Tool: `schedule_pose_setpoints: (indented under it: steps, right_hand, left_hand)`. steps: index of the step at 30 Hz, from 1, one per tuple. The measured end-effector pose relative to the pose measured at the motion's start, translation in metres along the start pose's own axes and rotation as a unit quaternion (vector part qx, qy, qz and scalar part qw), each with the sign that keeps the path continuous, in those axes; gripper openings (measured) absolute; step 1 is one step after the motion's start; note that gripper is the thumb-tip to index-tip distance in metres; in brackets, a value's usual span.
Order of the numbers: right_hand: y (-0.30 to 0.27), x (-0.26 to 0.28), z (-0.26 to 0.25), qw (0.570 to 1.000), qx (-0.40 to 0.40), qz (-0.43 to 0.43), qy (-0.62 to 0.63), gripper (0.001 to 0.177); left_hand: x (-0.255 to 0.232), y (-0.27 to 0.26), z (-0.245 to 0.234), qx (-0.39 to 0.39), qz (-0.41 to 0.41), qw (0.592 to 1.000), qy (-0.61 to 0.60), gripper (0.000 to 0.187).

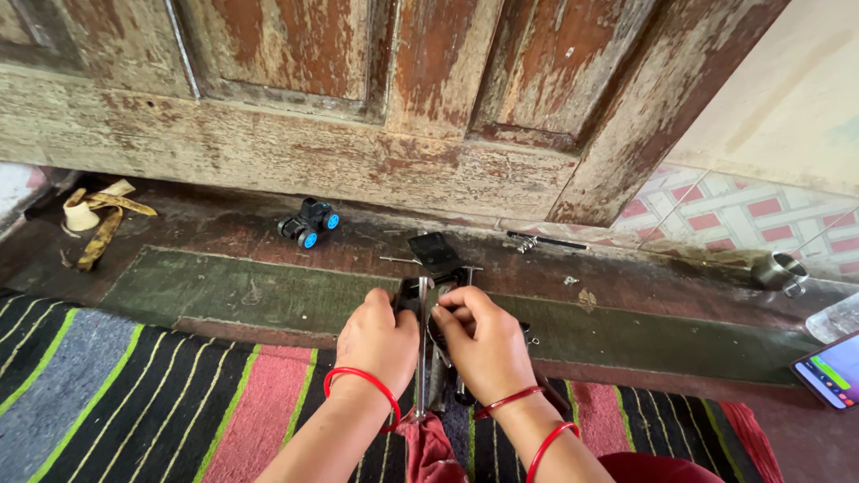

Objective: The person sits on a mat and assembles a mechanical device, likely a motor or pump, using various tools. They insert a metal rod into a black housing, attach a star-shaped component, and use a screwdriver and wrench to tighten screws and secure the parts together.

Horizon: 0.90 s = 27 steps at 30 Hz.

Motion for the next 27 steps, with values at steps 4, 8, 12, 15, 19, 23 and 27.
schedule_pose_setpoints:
  steps: [4, 8, 12, 15, 19, 23, 27]
  right_hand:
    - [0.0, -0.006, 0.009, 0.999, 0.028, -0.006, 0.04, 0.03]
    - [0.002, -0.013, 0.021, 0.99, 0.067, 0.06, 0.105, 0.033]
    - [0.009, -0.018, 0.025, 0.981, 0.05, 0.104, 0.158, 0.031]
    - [0.013, -0.021, 0.026, 0.964, 0.052, 0.196, 0.171, 0.034]
    - [0.016, -0.021, 0.025, 0.953, 0.043, 0.25, 0.166, 0.035]
    - [0.02, -0.023, 0.025, 0.934, 0.042, 0.28, 0.218, 0.034]
    - [0.022, -0.021, 0.025, 0.906, 0.058, 0.328, 0.262, 0.032]
  left_hand:
    - [0.002, 0.002, 0.001, -0.027, 0.014, 0.999, -0.037, 0.036]
    - [0.0, 0.004, -0.001, -0.021, 0.013, 0.998, -0.05, 0.036]
    - [-0.006, 0.0, -0.006, 0.009, 0.006, 0.999, -0.052, 0.035]
    - [-0.012, -0.003, -0.006, -0.004, 0.023, 0.997, -0.067, 0.038]
    - [-0.019, -0.007, -0.008, 0.026, 0.036, 0.997, -0.061, 0.042]
    - [-0.025, -0.009, -0.01, 0.066, 0.041, 0.994, -0.083, 0.044]
    - [-0.027, -0.007, -0.014, 0.051, 0.073, 0.993, -0.076, 0.052]
Point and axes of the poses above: each hand's wrist, its own y-axis towards the middle knuckle, its own z-axis out of the palm, x = y × z, the point moved 3 cm from there along y, towards the middle knuckle, and after that the axes turned 13 degrees about -x, right-handed, at the moved point
